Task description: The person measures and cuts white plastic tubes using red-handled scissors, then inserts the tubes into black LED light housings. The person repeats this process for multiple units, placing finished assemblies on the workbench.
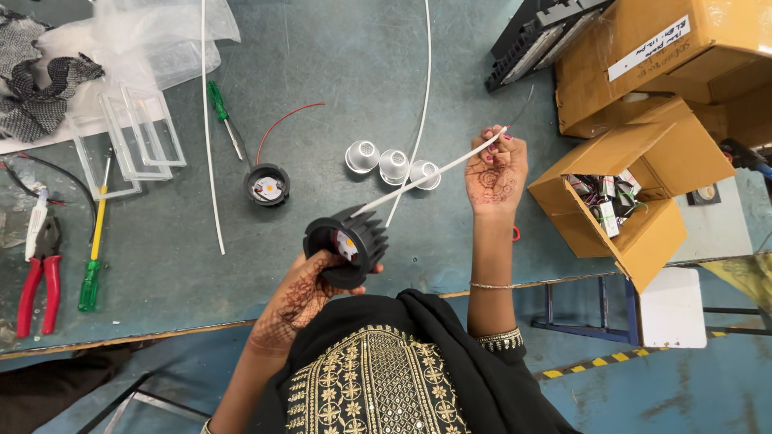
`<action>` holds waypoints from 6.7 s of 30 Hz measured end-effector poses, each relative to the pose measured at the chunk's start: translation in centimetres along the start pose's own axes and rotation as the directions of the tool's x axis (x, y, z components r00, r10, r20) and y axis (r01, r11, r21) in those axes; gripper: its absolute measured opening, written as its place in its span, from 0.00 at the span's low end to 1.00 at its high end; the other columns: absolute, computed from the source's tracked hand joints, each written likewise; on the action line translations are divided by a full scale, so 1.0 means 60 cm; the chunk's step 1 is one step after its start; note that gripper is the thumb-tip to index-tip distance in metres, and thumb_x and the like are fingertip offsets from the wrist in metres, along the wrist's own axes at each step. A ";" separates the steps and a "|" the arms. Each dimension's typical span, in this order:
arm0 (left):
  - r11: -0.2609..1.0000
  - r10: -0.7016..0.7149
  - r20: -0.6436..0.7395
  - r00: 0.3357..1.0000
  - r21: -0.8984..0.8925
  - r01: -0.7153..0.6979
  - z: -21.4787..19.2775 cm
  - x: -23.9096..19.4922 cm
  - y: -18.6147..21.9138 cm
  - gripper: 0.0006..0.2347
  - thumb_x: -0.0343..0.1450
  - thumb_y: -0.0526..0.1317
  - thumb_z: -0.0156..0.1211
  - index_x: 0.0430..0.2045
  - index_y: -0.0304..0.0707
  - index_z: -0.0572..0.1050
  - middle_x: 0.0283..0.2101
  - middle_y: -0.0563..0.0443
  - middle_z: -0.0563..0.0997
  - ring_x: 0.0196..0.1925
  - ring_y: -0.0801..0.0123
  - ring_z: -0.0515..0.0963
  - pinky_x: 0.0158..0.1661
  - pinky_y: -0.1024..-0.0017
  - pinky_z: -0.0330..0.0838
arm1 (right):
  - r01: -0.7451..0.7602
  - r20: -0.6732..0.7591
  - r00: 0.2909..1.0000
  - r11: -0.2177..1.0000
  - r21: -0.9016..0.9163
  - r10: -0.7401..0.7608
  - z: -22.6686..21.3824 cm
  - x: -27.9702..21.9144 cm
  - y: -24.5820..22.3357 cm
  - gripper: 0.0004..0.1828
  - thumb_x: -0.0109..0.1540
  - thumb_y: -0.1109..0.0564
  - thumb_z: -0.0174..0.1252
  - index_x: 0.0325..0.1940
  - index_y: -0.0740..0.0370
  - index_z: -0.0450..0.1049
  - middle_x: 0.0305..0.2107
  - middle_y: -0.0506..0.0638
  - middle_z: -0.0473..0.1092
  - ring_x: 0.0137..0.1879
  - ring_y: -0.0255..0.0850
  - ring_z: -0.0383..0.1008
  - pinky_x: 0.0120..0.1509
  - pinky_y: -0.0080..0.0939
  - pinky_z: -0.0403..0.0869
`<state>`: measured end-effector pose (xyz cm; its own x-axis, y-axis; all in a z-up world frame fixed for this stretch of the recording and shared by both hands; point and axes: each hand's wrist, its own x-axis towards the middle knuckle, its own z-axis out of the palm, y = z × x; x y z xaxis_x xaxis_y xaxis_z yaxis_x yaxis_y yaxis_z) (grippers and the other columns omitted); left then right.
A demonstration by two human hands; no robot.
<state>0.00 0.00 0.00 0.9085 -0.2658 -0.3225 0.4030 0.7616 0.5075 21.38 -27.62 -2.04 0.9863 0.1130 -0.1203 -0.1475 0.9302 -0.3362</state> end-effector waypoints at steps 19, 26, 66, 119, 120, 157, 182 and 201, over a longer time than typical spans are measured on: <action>0.959 -0.113 -0.162 0.980 0.239 0.150 -0.225 0.018 -0.004 0.19 0.69 0.35 0.49 0.54 0.25 0.69 0.45 0.32 0.82 0.39 0.46 0.86 0.32 0.58 0.85 | 0.495 0.220 0.856 0.864 -0.088 -0.468 -0.049 0.007 -0.248 0.07 0.66 0.64 0.60 0.47 0.69 0.72 0.38 0.54 0.73 0.38 0.35 0.72 0.42 0.26 0.75; 0.679 0.051 -0.541 0.840 0.635 0.368 -0.444 0.184 -0.119 0.27 0.64 0.34 0.53 0.62 0.39 0.62 0.46 0.39 0.78 0.37 0.52 0.85 0.29 0.57 0.84 | 0.613 0.193 0.787 0.778 -0.137 -0.586 -0.037 -0.064 -0.367 0.07 0.69 0.62 0.59 0.49 0.69 0.72 0.39 0.53 0.74 0.34 0.33 0.72 0.39 0.25 0.76; 0.806 0.284 -0.089 0.955 0.561 -0.188 0.148 0.473 -0.359 0.06 0.70 0.34 0.65 0.34 0.28 0.81 0.32 0.53 0.83 0.33 0.78 0.81 0.37 0.78 0.77 | 0.018 0.039 0.999 0.578 -0.816 0.025 -0.321 -0.060 -0.207 0.11 0.68 0.58 0.52 0.48 0.68 0.74 0.43 0.49 0.70 0.45 0.37 0.71 0.51 0.38 0.70; 0.369 -0.230 -0.285 0.930 0.859 0.355 0.011 0.592 -0.328 0.07 0.64 0.38 0.68 0.22 0.32 0.83 0.21 0.50 0.84 0.19 0.80 0.77 0.18 0.81 0.62 | -0.337 -0.125 0.446 0.036 -0.941 0.886 -0.464 -0.050 -0.248 0.39 0.65 0.30 0.52 0.63 0.66 0.67 0.28 0.44 0.66 0.34 0.29 0.67 0.33 0.30 0.67; 0.357 -0.228 -0.287 0.930 0.864 0.354 0.013 0.592 -0.327 0.07 0.64 0.38 0.68 0.21 0.32 0.83 0.21 0.50 0.84 0.18 0.80 0.76 0.18 0.81 0.61 | -0.317 -0.132 0.452 0.021 -0.948 0.882 -0.461 -0.051 -0.246 0.38 0.64 0.30 0.52 0.63 0.65 0.68 0.27 0.43 0.66 0.32 0.30 0.67 0.32 0.31 0.67; 0.661 -0.098 -0.154 0.983 0.729 0.180 -0.067 0.641 -0.420 0.09 0.69 0.39 0.68 0.32 0.28 0.81 0.30 0.45 0.84 0.30 0.72 0.85 0.26 0.78 0.76 | -0.372 -0.416 0.885 -0.219 -0.902 0.209 -0.601 -0.054 -0.217 0.22 0.66 0.47 0.62 0.30 0.71 0.80 0.17 0.56 0.71 0.16 0.36 0.69 0.21 0.37 0.68; 0.889 0.418 -0.284 0.863 -0.066 -0.453 -0.158 0.454 -0.207 0.15 0.74 0.34 0.64 0.51 0.34 0.65 0.47 0.37 0.76 0.47 0.57 0.80 0.47 0.64 0.76 | -0.371 -0.110 0.678 0.209 -0.905 0.727 -0.290 -0.124 0.058 0.19 0.72 0.49 0.52 0.52 0.69 0.77 0.32 0.49 0.77 0.28 0.30 0.71 0.28 0.29 0.70; 0.223 0.287 -0.344 0.894 0.932 0.287 -0.319 0.269 -0.069 0.29 0.62 0.48 0.74 0.56 0.43 0.71 0.55 0.37 0.75 0.58 0.54 0.75 0.59 0.60 0.71 | -0.529 -0.223 0.651 0.222 -0.819 0.726 -0.343 -0.176 0.216 0.21 0.69 0.51 0.50 0.63 0.63 0.68 0.46 0.56 0.76 0.44 0.39 0.79 0.50 0.38 0.79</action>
<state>10.89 3.89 -22.58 0.8898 0.1844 -0.4175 0.4536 -0.4574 0.7649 7.51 -23.93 -24.33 0.5181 0.6706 -0.5310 -0.6146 -0.1399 -0.7763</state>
